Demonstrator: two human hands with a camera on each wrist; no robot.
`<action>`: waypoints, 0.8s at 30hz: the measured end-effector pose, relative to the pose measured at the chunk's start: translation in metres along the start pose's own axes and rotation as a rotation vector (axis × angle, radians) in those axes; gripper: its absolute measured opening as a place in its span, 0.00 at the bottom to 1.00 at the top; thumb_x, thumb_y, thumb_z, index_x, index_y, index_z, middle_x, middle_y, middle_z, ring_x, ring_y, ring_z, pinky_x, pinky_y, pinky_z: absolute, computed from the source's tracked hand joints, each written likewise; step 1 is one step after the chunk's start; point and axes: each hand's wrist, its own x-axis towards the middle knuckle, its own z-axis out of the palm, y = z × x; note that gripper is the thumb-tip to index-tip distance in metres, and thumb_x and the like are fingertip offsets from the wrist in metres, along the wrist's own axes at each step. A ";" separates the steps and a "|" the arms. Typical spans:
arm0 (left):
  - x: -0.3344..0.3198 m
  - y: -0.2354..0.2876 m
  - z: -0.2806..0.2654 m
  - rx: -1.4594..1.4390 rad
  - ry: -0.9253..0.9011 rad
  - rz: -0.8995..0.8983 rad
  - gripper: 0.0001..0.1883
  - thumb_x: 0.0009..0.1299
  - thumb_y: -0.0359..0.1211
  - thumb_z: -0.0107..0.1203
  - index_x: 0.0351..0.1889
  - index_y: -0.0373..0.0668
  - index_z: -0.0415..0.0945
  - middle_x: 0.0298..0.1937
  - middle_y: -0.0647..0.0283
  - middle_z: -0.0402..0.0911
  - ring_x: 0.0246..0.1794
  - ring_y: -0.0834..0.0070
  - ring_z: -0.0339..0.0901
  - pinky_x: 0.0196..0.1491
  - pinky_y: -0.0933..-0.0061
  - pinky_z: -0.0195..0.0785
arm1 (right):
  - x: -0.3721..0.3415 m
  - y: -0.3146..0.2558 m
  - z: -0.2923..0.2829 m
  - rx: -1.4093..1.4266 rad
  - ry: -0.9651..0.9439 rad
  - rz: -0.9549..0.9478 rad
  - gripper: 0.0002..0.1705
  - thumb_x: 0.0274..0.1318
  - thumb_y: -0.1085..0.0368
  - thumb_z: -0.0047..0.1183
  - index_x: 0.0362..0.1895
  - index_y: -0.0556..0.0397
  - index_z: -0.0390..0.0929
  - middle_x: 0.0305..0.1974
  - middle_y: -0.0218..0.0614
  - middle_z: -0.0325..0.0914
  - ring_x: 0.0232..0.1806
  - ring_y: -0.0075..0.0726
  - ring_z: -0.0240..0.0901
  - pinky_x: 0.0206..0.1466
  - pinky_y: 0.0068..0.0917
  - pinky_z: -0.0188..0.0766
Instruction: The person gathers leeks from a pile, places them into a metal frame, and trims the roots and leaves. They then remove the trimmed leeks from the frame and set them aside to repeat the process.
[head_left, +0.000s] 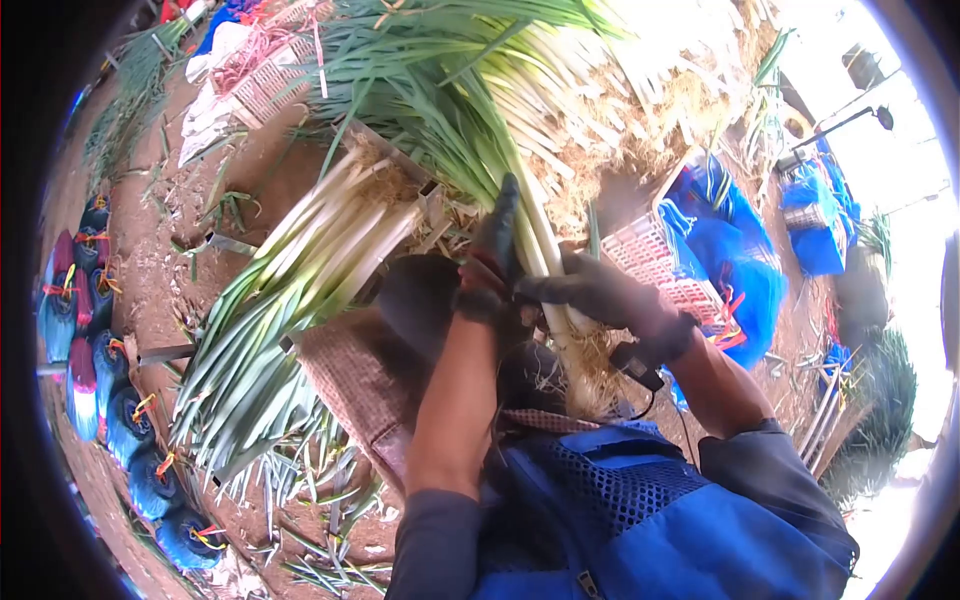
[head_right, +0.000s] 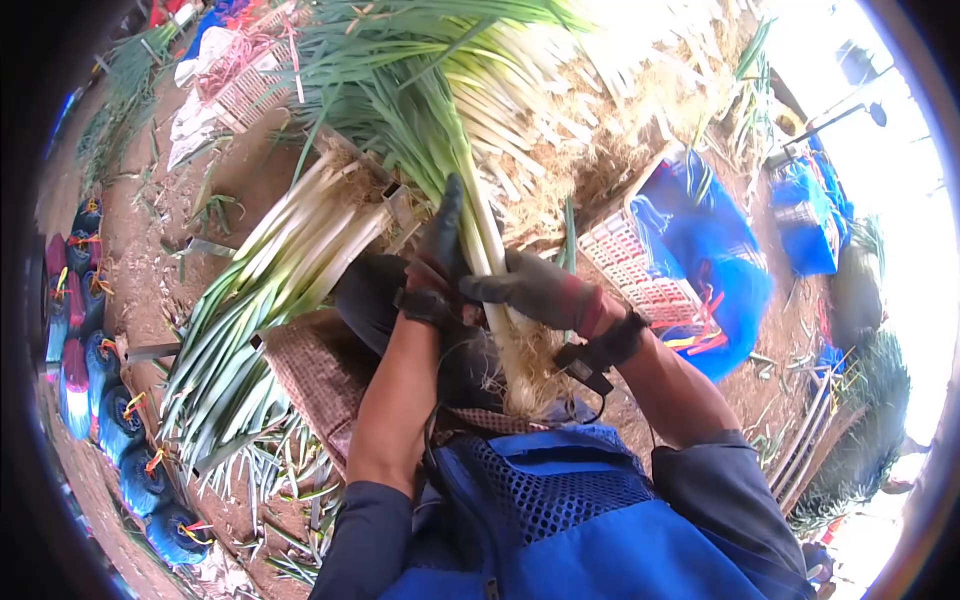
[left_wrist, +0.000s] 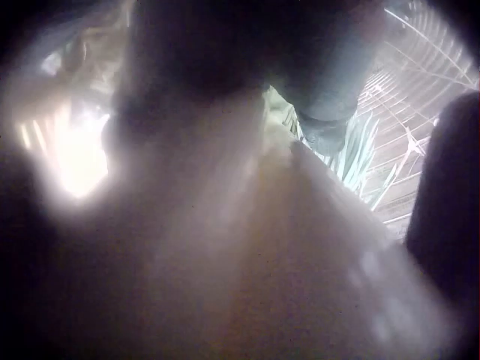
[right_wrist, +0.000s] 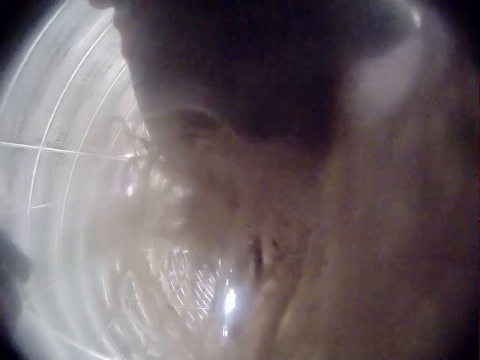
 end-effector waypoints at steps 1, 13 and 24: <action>0.006 -0.004 -0.005 0.028 -0.009 -0.012 0.31 0.73 0.61 0.53 0.57 0.44 0.74 0.41 0.64 0.80 0.37 0.73 0.78 0.42 0.68 0.77 | 0.009 0.017 -0.001 -0.017 0.002 -0.039 0.31 0.60 0.42 0.63 0.45 0.62 0.82 0.36 0.34 0.83 0.39 0.28 0.76 0.46 0.28 0.71; -0.030 -0.009 0.005 0.030 -0.034 -0.199 0.23 0.72 0.49 0.62 0.56 0.45 0.75 0.44 0.63 0.81 0.45 0.69 0.80 0.50 0.62 0.78 | -0.060 0.027 -0.015 -0.439 0.093 -0.001 0.27 0.50 0.51 0.63 0.32 0.69 0.79 0.23 0.45 0.77 0.23 0.34 0.71 0.28 0.40 0.69; -0.037 -0.008 0.018 -0.320 -0.287 0.134 0.21 0.74 0.39 0.59 0.60 0.41 0.72 0.50 0.58 0.82 0.48 0.65 0.82 0.57 0.59 0.76 | -0.142 0.026 -0.007 -0.625 0.118 -0.009 0.31 0.57 0.54 0.60 0.55 0.63 0.65 0.39 0.58 0.79 0.41 0.66 0.79 0.43 0.53 0.74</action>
